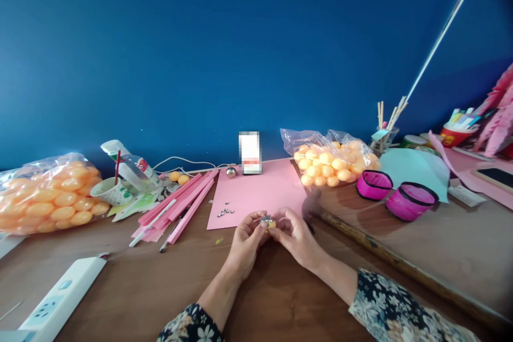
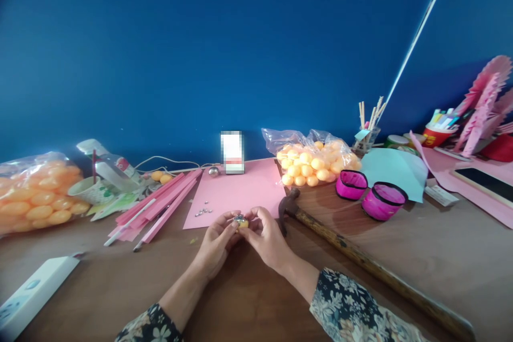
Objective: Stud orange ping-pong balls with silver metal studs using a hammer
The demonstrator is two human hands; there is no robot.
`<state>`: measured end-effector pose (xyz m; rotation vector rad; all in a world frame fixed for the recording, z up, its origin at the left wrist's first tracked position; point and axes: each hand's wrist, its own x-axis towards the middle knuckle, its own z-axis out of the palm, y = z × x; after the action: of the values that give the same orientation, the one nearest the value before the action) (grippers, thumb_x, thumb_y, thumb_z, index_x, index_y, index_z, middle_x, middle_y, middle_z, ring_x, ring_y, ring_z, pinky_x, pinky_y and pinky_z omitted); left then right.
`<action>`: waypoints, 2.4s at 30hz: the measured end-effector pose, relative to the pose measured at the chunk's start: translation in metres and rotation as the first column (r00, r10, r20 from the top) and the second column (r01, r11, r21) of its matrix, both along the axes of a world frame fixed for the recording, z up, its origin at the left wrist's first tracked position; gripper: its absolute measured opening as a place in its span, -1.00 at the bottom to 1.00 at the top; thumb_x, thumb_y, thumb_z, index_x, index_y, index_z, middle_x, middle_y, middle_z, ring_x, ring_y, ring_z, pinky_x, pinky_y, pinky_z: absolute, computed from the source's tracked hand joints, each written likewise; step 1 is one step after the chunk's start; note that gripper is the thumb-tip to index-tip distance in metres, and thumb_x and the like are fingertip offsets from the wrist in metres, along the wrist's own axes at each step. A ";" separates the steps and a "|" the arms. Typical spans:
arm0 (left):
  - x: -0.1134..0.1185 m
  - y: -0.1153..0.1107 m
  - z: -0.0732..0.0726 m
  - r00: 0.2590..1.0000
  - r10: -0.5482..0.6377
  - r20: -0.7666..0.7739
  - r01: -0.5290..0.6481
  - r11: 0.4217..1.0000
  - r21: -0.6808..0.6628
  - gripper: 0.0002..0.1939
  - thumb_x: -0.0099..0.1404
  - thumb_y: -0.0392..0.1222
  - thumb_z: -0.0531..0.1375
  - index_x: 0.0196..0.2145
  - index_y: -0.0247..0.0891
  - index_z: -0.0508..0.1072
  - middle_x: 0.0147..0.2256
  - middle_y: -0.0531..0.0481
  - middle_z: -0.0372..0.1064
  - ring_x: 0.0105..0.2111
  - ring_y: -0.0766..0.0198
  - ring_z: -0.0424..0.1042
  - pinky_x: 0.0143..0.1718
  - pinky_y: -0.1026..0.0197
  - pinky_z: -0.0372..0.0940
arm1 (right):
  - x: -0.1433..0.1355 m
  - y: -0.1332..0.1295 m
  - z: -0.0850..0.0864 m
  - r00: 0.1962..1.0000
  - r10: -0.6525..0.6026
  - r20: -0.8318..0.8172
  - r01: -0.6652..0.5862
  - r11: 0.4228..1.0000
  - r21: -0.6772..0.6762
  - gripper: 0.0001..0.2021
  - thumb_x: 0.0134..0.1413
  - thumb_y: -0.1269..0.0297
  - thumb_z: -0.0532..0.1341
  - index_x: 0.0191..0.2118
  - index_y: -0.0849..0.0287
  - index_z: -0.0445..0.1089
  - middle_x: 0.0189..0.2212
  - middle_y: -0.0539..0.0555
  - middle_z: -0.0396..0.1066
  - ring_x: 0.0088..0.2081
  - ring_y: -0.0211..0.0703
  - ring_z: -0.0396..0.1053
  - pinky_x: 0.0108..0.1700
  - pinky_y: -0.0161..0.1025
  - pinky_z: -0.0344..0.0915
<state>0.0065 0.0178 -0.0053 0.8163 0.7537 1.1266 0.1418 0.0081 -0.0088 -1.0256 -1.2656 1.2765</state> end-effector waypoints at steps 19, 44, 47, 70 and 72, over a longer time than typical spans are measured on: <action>-0.001 0.000 0.001 0.998 -0.055 0.036 0.055 0.998 0.009 -0.76 0.12 -0.20 0.21 -0.23 -0.29 0.35 -0.30 -0.07 0.41 -0.30 0.27 0.42 -0.29 0.28 0.30 | -0.001 -0.005 0.001 0.980 -0.076 0.183 0.041 0.982 0.184 -0.76 -0.06 0.29 0.22 -0.21 0.09 0.25 -0.20 0.08 0.28 -0.26 -0.16 0.31 -0.27 -0.24 0.30; -0.003 0.004 0.002 0.996 -0.046 0.077 0.048 0.999 -0.021 -0.75 0.17 -0.20 0.16 -0.18 -0.31 0.35 -0.27 -0.09 0.40 -0.27 0.28 0.40 -0.21 0.22 0.28 | 0.002 -0.007 0.010 0.911 -0.186 0.368 0.088 0.959 0.268 -0.63 -0.04 0.27 0.21 -0.09 0.13 0.14 -0.22 0.07 0.27 -0.45 -0.31 0.27 -0.40 -0.31 0.30; -0.003 0.003 0.003 0.996 -0.041 0.080 0.041 0.999 -0.007 -0.73 0.13 -0.24 0.20 -0.17 -0.31 0.34 -0.21 -0.11 0.39 -0.22 0.26 0.39 -0.11 0.18 0.24 | 0.009 -0.010 0.019 0.856 -0.290 0.427 0.155 0.934 0.323 -0.67 0.05 0.24 0.13 -0.06 0.15 0.12 -0.26 0.07 0.27 -0.47 -0.31 0.26 -0.36 -0.30 0.31; 0.001 0.001 -0.007 0.954 0.100 -0.282 -0.035 0.973 0.226 -0.48 -0.03 -0.25 0.30 -0.08 -0.30 0.31 -0.19 -0.14 0.40 -0.26 0.28 0.40 -0.19 0.23 0.28 | 0.132 -0.059 0.022 0.235 -0.372 0.898 0.177 0.925 0.337 -0.65 0.10 0.16 -0.03 -0.01 0.10 0.22 -0.08 0.16 0.33 -0.09 0.04 0.31 -0.14 -0.09 0.27; 0.001 0.002 -0.008 0.957 0.092 -0.274 -0.035 0.978 0.207 -0.43 -0.05 -0.26 0.31 -0.04 -0.30 0.29 -0.17 -0.15 0.40 -0.25 0.27 0.40 -0.19 0.22 0.28 | 0.127 -0.065 0.040 0.428 -0.335 0.840 0.206 0.941 0.270 -0.65 0.09 0.12 -0.01 -0.04 0.13 0.25 -0.11 0.15 0.36 -0.09 0.02 0.31 -0.11 -0.13 0.25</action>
<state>0.0076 0.0194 -0.0133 1.1476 0.9182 1.1702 0.2686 -0.0574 0.0315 -1.8330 -1.7986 0.3071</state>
